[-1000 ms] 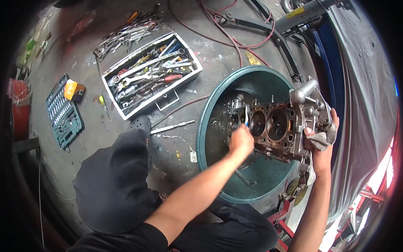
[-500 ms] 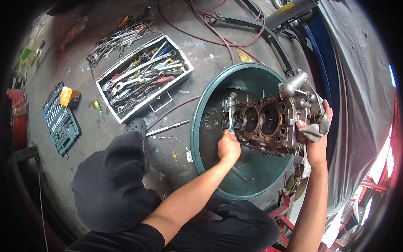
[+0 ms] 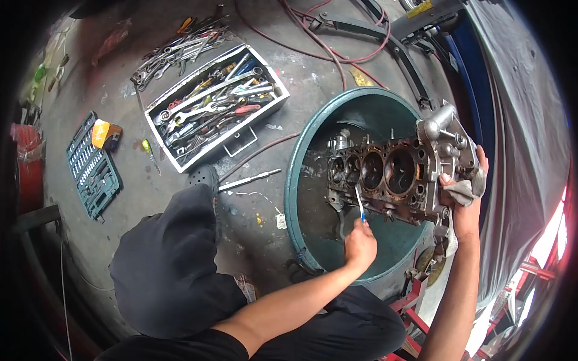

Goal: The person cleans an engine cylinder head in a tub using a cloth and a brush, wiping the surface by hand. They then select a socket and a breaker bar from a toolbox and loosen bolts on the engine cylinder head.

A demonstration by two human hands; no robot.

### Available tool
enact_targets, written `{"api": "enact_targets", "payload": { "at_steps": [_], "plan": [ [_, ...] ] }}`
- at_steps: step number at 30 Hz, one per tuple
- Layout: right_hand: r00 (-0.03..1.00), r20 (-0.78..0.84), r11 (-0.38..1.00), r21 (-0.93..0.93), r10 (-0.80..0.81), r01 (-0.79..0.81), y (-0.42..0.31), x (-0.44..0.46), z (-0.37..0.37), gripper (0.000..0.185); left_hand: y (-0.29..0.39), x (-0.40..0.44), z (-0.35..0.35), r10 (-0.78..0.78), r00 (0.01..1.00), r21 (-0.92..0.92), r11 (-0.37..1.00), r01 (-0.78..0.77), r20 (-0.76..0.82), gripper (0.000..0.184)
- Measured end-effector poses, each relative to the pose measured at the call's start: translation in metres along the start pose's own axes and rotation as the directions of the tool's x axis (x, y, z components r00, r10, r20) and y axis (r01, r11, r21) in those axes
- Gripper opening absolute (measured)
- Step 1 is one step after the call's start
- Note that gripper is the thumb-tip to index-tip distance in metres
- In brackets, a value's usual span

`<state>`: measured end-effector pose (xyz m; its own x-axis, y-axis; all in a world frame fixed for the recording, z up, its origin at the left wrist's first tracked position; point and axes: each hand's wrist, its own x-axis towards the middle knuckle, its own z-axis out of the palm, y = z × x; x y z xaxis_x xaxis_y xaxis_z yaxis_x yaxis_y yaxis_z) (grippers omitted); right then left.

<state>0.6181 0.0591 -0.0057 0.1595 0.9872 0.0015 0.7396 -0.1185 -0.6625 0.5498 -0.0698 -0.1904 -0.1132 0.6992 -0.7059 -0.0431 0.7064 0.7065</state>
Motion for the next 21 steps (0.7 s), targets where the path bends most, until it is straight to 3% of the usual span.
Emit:
{"api": "enact_targets", "payload": {
  "at_steps": [4,7,8,10,11,12,14,16,17,18,20,21],
  "plan": [
    [0.999,0.003,0.999,0.002,-0.048,0.048,-0.001,-0.001,0.0,0.092,-0.027,0.047,0.003,-0.022,1.0,0.075,0.997,0.023,-0.005,0.025],
    [0.995,0.021,0.995,0.021,-0.093,0.093,-0.002,0.005,0.004,0.09,0.013,-0.01,-0.007,-0.007,1.0,-0.08,0.997,0.006,-0.008,0.024],
    [0.995,0.012,0.995,0.027,-0.096,0.096,0.0,0.0,0.002,0.089,0.015,-0.009,-0.011,-0.052,0.998,-0.003,0.999,0.052,0.043,0.023],
    [0.999,0.025,0.998,0.042,-0.047,0.046,-0.001,0.003,-0.001,0.094,-0.019,0.027,-0.004,0.016,0.999,0.004,1.0,-0.016,-0.042,0.025],
    [0.993,-0.012,0.99,-0.08,-0.121,0.12,0.008,0.007,-0.004,0.096,-0.029,0.048,-0.01,-0.08,0.996,0.056,0.995,0.082,-0.043,0.026],
    [0.993,0.003,0.991,-0.068,-0.116,0.116,0.006,0.007,-0.003,0.095,-0.046,0.061,-0.014,-0.104,0.994,0.098,0.989,0.106,-0.033,0.026],
    [0.994,0.033,0.993,-0.046,-0.106,0.108,0.002,0.005,0.0,0.096,-0.054,0.066,-0.026,-0.314,0.934,0.211,0.938,0.277,0.17,0.025],
    [0.975,-0.053,0.954,-0.223,-0.217,0.2,0.009,0.005,0.0,0.092,-0.045,0.045,-0.038,-0.303,0.88,0.535,0.842,0.068,0.365,0.026],
    [0.972,-0.065,0.917,-0.35,-0.228,0.191,0.008,0.005,-0.001,0.091,-0.046,0.029,-0.046,-0.049,0.882,0.631,0.717,-0.295,0.468,0.027],
    [0.962,-0.066,0.91,-0.347,-0.264,0.226,0.007,0.003,0.0,0.092,-0.051,0.027,-0.046,-0.055,0.876,0.646,0.697,-0.311,0.48,0.027],
    [0.962,-0.021,0.868,-0.435,-0.274,0.238,0.006,0.002,-0.002,0.087,-0.056,0.029,-0.043,0.099,0.747,0.624,0.485,-0.613,0.657,0.029],
    [0.958,-0.031,0.88,-0.404,-0.285,0.249,0.006,0.001,-0.002,0.083,-0.055,0.034,-0.04,0.01,0.722,0.653,0.418,-0.632,0.692,0.031]
  ]
}}
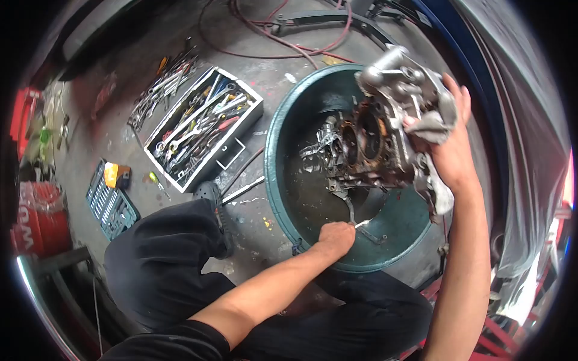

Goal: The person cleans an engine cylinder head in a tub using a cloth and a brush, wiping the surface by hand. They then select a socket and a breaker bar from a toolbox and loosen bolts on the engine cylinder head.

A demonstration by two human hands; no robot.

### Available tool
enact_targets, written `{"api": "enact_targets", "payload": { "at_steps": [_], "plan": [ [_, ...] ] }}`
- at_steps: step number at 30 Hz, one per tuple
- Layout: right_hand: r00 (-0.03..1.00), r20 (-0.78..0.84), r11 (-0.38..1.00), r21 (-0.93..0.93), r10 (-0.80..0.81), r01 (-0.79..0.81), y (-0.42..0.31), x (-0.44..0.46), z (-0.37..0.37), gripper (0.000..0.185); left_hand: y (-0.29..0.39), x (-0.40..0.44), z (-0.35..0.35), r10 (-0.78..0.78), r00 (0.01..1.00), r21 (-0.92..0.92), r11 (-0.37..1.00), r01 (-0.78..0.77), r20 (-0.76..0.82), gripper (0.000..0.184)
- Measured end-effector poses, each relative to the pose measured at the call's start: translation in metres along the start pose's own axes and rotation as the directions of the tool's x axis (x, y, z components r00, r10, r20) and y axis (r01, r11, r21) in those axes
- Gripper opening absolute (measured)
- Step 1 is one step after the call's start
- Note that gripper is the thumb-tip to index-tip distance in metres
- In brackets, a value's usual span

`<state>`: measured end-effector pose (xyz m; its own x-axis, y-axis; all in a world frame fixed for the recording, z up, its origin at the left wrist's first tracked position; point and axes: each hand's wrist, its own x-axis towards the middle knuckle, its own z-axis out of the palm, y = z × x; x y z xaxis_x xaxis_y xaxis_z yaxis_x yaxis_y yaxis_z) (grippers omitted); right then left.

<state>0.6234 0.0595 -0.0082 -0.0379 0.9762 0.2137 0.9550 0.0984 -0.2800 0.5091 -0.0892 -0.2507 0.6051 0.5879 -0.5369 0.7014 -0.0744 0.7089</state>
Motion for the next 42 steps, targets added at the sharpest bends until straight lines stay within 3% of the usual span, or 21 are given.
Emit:
{"api": "enact_targets", "payload": {
  "at_steps": [1,2,3,5,7,8,10,11,12,13,15,17,24,29,32,34,35,39,41,42],
  "plan": [
    [1.0,-0.013,0.999,0.033,-0.005,0.006,-0.002,-0.002,0.001,0.079,0.0,0.001,-0.006,0.002,1.0,0.024,1.0,-0.003,0.014,0.031],
    [0.997,-0.074,0.992,0.129,-0.001,0.01,-0.003,-0.003,0.005,0.071,0.0,0.001,-0.016,0.014,0.997,0.247,0.968,-0.033,0.079,0.031],
    [0.994,-0.055,0.996,-0.017,-0.093,0.092,0.005,-0.001,0.006,0.07,-0.001,0.003,-0.026,0.012,0.989,0.455,0.887,-0.077,0.145,0.032],
    [0.991,-0.019,0.988,-0.089,-0.131,0.129,0.007,-0.003,0.006,0.072,-0.007,0.017,-0.039,-0.083,0.973,0.55,0.834,-0.049,0.214,0.034],
    [0.993,0.005,0.989,-0.095,-0.117,0.117,0.009,-0.005,0.008,0.083,-0.015,0.037,-0.056,-0.207,0.964,0.647,0.761,0.052,0.166,0.036],
    [0.995,-0.029,0.996,0.007,-0.094,0.094,0.015,-0.004,0.014,0.069,-0.025,0.054,-0.067,-0.256,0.955,0.676,0.731,0.092,0.148,0.037],
    [0.995,-0.07,0.965,0.258,0.065,-0.045,0.01,-0.006,0.015,0.088,-0.052,0.09,-0.093,-0.259,0.965,0.777,0.614,0.138,0.034,0.043],
    [0.986,-0.09,0.919,0.381,0.144,-0.099,0.008,-0.006,0.016,0.098,-0.071,0.108,-0.105,-0.165,0.981,0.802,0.571,0.176,-0.099,0.045],
    [0.976,0.005,0.919,0.336,0.216,-0.205,0.005,-0.005,0.011,0.109,-0.06,0.105,-0.133,-0.143,0.984,0.809,0.564,0.166,-0.102,0.044],
    [0.964,0.044,0.905,0.336,0.261,-0.26,-0.002,-0.006,0.002,0.101,-0.077,0.125,-0.141,-0.097,0.975,0.769,0.601,0.216,-0.198,0.045],
    [0.959,0.016,0.919,0.279,0.284,-0.277,-0.006,-0.008,0.001,0.095,-0.121,0.166,-0.144,-0.098,0.978,0.783,0.586,0.207,-0.185,0.05],
    [0.959,-0.001,0.919,0.287,0.283,-0.27,-0.007,-0.01,-0.002,0.094,-0.12,0.17,-0.14,-0.173,0.974,0.786,0.577,0.221,-0.147,0.049],
    [0.936,-0.221,0.928,0.316,0.275,-0.198,-0.013,-0.022,0.007,0.08,-0.106,0.132,-0.133,-0.358,0.934,0.812,0.545,0.209,0.0,0.048],
    [0.931,-0.215,0.925,0.307,0.296,-0.223,-0.019,-0.028,0.012,0.083,-0.101,0.091,-0.128,-0.386,0.918,0.804,0.573,0.16,0.092,0.047],
    [0.936,-0.178,0.919,0.314,0.304,-0.239,-0.02,-0.031,0.007,0.082,-0.098,0.076,-0.119,-0.274,0.961,0.673,0.714,0.193,0.016,0.047],
    [0.936,-0.169,0.914,0.326,0.308,-0.242,-0.019,-0.033,0.002,0.082,-0.096,0.058,-0.122,-0.124,0.973,0.316,0.931,0.182,-0.193,0.048],
    [0.939,-0.148,0.911,0.33,0.311,-0.249,-0.018,-0.033,0.002,0.081,-0.083,0.044,-0.126,-0.044,0.952,0.113,0.99,0.081,-0.302,0.049],
    [0.927,-0.187,0.89,0.392,0.325,-0.233,-0.018,-0.032,0.006,0.08,0.0,-0.024,-0.172,0.071,0.727,-0.205,0.937,-0.284,-0.683,0.04],
    [0.936,-0.146,0.89,0.385,0.32,-0.244,-0.017,-0.034,-0.001,0.079,-0.007,-0.043,-0.21,-0.1,0.752,-0.423,0.871,-0.25,-0.651,0.03],
    [0.935,-0.156,0.892,0.384,0.319,-0.24,-0.018,-0.034,0.0,0.079,-0.001,-0.052,-0.222,-0.159,0.689,-0.404,0.89,-0.21,-0.707,0.026]
  ]
}}
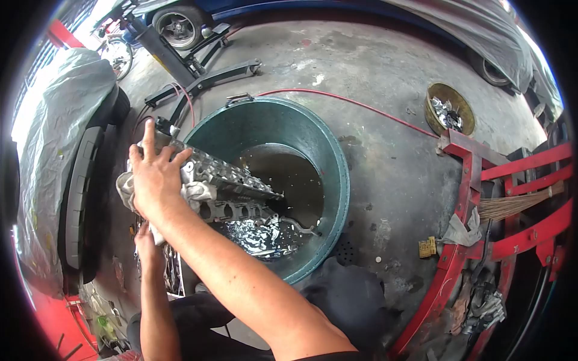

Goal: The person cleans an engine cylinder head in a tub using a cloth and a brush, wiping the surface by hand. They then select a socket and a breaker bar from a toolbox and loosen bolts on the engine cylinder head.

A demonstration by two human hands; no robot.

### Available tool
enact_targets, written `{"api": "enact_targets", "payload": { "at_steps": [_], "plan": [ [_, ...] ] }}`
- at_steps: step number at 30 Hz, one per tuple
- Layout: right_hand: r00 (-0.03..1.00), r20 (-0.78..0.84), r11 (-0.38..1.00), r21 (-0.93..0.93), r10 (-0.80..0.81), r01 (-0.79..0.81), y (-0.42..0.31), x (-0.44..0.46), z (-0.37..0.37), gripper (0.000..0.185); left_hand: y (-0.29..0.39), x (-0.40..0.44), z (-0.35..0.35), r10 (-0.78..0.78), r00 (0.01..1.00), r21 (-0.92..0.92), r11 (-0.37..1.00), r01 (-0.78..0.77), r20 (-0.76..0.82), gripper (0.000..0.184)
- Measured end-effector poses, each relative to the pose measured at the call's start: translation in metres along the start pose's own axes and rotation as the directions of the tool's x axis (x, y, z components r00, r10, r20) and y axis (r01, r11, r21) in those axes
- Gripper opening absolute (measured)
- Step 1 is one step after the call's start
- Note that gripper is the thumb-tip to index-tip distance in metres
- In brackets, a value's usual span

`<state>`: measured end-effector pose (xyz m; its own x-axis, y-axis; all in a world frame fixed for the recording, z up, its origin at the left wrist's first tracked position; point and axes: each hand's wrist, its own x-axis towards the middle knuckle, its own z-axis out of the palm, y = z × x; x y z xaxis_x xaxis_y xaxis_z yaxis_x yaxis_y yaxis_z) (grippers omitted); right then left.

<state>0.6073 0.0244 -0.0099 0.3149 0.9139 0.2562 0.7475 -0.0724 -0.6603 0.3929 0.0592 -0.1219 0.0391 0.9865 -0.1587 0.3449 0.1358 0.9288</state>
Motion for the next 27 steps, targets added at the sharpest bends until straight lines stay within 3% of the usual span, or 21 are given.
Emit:
{"api": "enact_targets", "payload": {
  "at_steps": [1,3,4,7,9,11,12,13,15,17,19,21,22,23,25,26,27],
  "plan": [
    [1.0,-0.008,1.0,-0.004,-0.003,0.003,0.0,0.0,0.002,0.079,0.031,-0.006,-0.004,-0.013,0.995,0.042,0.999,0.017,-0.099,0.022],
    [1.0,-0.014,1.0,-0.012,0.004,-0.004,-0.004,-0.001,0.0,0.077,0.061,-0.013,-0.01,0.033,0.983,-0.107,0.993,-0.053,-0.183,0.02],
    [0.999,-0.039,0.996,-0.082,0.025,-0.028,-0.007,-0.001,0.0,0.074,0.066,-0.009,-0.018,0.065,0.98,-0.098,0.992,-0.084,-0.19,0.022],
    [0.978,-0.207,0.942,-0.319,0.036,-0.103,-0.016,-0.007,0.006,0.055,0.087,-0.005,-0.019,0.21,0.966,-0.099,0.969,-0.226,-0.149,0.027],
    [0.98,-0.155,0.949,-0.269,0.128,-0.166,-0.02,-0.004,0.012,0.041,0.104,-0.01,-0.002,0.273,0.953,-0.007,0.961,-0.276,-0.132,0.033],
    [0.993,-0.11,0.939,-0.335,0.048,-0.083,-0.013,-0.012,0.001,0.028,0.111,-0.008,0.021,0.345,0.938,-0.073,0.935,-0.346,-0.026,0.045],
    [0.985,-0.174,0.95,-0.309,-0.007,-0.048,-0.008,-0.013,0.006,0.019,0.103,0.003,0.025,0.414,0.91,-0.05,0.909,-0.413,0.022,0.046],
    [0.985,-0.172,0.95,-0.309,-0.022,-0.033,0.0,-0.018,0.005,0.019,0.093,0.015,0.026,0.486,0.872,-0.011,0.874,-0.486,0.049,0.047],
    [0.975,-0.177,0.99,-0.076,-0.13,0.119,0.009,-0.025,-0.005,0.018,0.093,0.018,0.028,0.557,0.827,0.407,0.74,-0.536,0.077,0.049],
    [0.995,-0.058,0.996,0.04,-0.075,0.077,0.014,-0.029,-0.019,0.016,0.106,0.001,0.036,0.477,0.879,0.57,0.716,-0.404,0.025,0.052],
    [0.998,-0.041,0.993,0.102,-0.049,0.053,0.02,-0.032,-0.034,0.021,0.11,-0.006,0.038,0.508,0.861,0.319,0.815,-0.484,0.009,0.061],
    [0.997,0.073,0.993,0.119,0.001,-0.009,0.032,-0.03,-0.068,0.019,0.131,-0.03,0.043,0.372,0.927,0.412,0.838,-0.357,0.048,0.064],
    [0.997,0.079,0.997,0.072,0.023,-0.028,0.044,-0.029,-0.09,0.021,0.122,-0.023,0.043,0.49,0.864,0.472,0.737,-0.483,0.118,0.064],
    [0.995,0.084,0.998,0.017,0.052,-0.053,0.056,-0.03,-0.118,0.022,0.115,-0.017,0.043,0.483,0.866,0.469,0.739,-0.483,0.131,0.064],
    [0.981,0.062,0.98,0.064,0.182,-0.186,0.095,-0.048,-0.176,0.029,0.102,-0.009,0.048,0.619,0.773,0.644,0.536,-0.546,0.141,0.065],
    [0.975,0.073,0.974,0.074,0.211,-0.216,0.122,-0.069,-0.209,0.03,0.103,-0.009,0.05,0.637,0.758,0.649,0.518,-0.557,0.142,0.064],
    [0.976,-0.096,0.975,-0.087,0.195,-0.204,0.149,-0.094,-0.232,0.03,0.102,-0.007,0.049,0.632,0.76,0.645,0.519,-0.561,0.153,0.065]
  ]
}}
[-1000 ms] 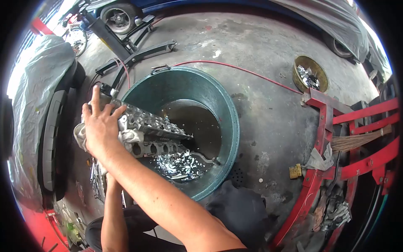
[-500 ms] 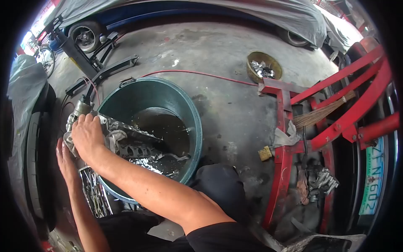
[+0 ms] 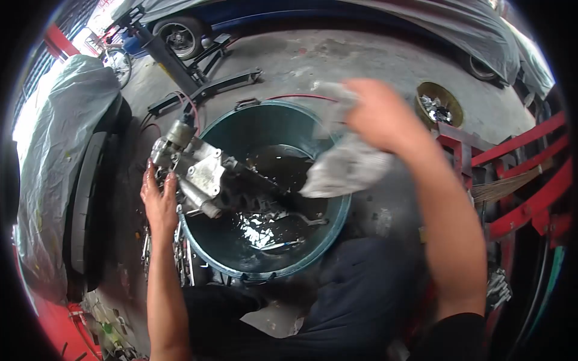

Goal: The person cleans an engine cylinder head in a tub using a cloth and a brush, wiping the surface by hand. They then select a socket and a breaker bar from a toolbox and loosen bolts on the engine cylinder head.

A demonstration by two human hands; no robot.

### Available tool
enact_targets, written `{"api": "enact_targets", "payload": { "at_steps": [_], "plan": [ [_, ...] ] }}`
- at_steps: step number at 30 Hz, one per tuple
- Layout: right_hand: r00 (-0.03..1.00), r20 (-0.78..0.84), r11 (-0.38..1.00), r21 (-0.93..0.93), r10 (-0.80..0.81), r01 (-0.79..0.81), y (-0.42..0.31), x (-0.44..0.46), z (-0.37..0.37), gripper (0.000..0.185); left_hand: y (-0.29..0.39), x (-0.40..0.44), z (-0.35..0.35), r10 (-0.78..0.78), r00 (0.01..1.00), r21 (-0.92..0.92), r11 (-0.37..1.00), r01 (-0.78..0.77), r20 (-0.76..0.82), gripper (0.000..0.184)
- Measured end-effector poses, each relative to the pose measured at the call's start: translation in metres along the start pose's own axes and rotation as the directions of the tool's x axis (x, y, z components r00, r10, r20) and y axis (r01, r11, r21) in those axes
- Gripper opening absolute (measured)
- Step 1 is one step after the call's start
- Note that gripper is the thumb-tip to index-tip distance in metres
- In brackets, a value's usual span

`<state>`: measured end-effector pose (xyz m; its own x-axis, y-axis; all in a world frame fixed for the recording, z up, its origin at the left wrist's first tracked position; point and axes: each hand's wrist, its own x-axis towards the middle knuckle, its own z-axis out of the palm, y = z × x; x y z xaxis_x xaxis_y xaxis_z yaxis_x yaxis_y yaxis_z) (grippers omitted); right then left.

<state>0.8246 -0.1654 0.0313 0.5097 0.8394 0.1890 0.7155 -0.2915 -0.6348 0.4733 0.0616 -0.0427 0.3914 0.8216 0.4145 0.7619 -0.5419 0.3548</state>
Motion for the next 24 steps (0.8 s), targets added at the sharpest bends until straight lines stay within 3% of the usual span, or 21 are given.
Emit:
{"api": "enact_targets", "payload": {
  "at_steps": [2,4,6,7,8,9,10,12,14,16,18,20,22,24],
  "plan": [
    [0.97,-0.087,0.939,-0.247,0.225,-0.24,0.063,-0.044,-0.043,0.032,-0.006,-0.003,0.004,0.007,0.999,0.022,1.0,-0.006,-0.039,0.061],
    [0.927,-0.128,0.884,-0.279,0.352,-0.374,0.135,-0.096,-0.072,0.031,-0.017,-0.007,0.008,-0.028,0.998,0.024,0.999,0.03,-0.065,0.053],
    [0.715,-0.293,0.582,-0.427,0.634,-0.692,0.211,-0.152,-0.096,0.032,-0.026,0.004,0.003,0.038,0.996,-0.339,0.941,-0.009,0.078,0.046],
    [0.643,-0.377,0.483,-0.439,0.667,-0.758,0.248,-0.183,-0.11,0.034,-0.032,0.004,0.008,0.028,1.0,-0.32,0.947,-0.024,0.007,0.043],
    [0.575,-0.448,0.394,-0.436,0.685,-0.809,0.276,-0.207,-0.123,0.036,-0.033,0.003,0.005,0.014,0.999,-0.358,0.934,0.002,0.042,0.044],
    [0.467,-0.509,0.291,-0.389,0.723,-0.874,0.282,-0.22,-0.132,0.041,-0.04,0.0,0.009,-0.124,0.989,-0.568,0.809,0.149,0.082,0.047],
    [0.449,-0.519,0.264,-0.393,0.727,-0.881,0.296,-0.234,-0.138,0.041,-0.048,0.001,0.004,-0.041,0.995,-0.389,0.919,0.073,0.089,0.051],
    [0.411,-0.588,0.234,-0.355,0.697,-0.905,0.333,-0.255,-0.139,0.047,-0.055,0.001,0.006,-0.063,0.994,-0.449,0.888,0.096,0.087,0.052],
    [0.461,-0.37,0.29,-0.432,0.806,-0.854,0.351,-0.261,-0.121,0.064,-0.046,-0.002,0.009,-0.1,0.99,-0.475,0.87,0.134,0.098,0.052],
    [0.498,-0.512,-0.008,-0.703,0.7,-0.711,0.322,-0.251,-0.066,0.066,-0.051,-0.002,0.006,-0.108,0.988,-0.477,0.866,0.148,0.11,0.052],
    [0.806,-0.419,0.276,-0.787,0.417,-0.552,0.323,-0.241,-0.023,0.053,-0.067,-0.001,0.005,-0.092,0.992,-0.375,0.92,0.116,0.08,0.052],
    [0.75,-0.237,0.468,-0.656,0.617,-0.592,0.326,-0.232,0.028,0.039,-0.056,-0.003,-0.001,-0.049,0.995,-0.263,0.962,0.071,0.091,0.052],
    [0.548,-0.053,0.428,-0.563,0.835,-0.707,0.335,-0.24,0.078,0.031,-0.049,-0.006,-0.001,-0.095,0.989,-0.392,0.911,0.132,0.111,0.051],
    [0.46,-0.113,0.291,-0.637,0.881,-0.714,0.394,-0.29,0.132,0.026,-0.058,-0.005,0.002,-0.128,0.988,-0.438,0.886,0.153,0.088,0.048]
  ]
}}
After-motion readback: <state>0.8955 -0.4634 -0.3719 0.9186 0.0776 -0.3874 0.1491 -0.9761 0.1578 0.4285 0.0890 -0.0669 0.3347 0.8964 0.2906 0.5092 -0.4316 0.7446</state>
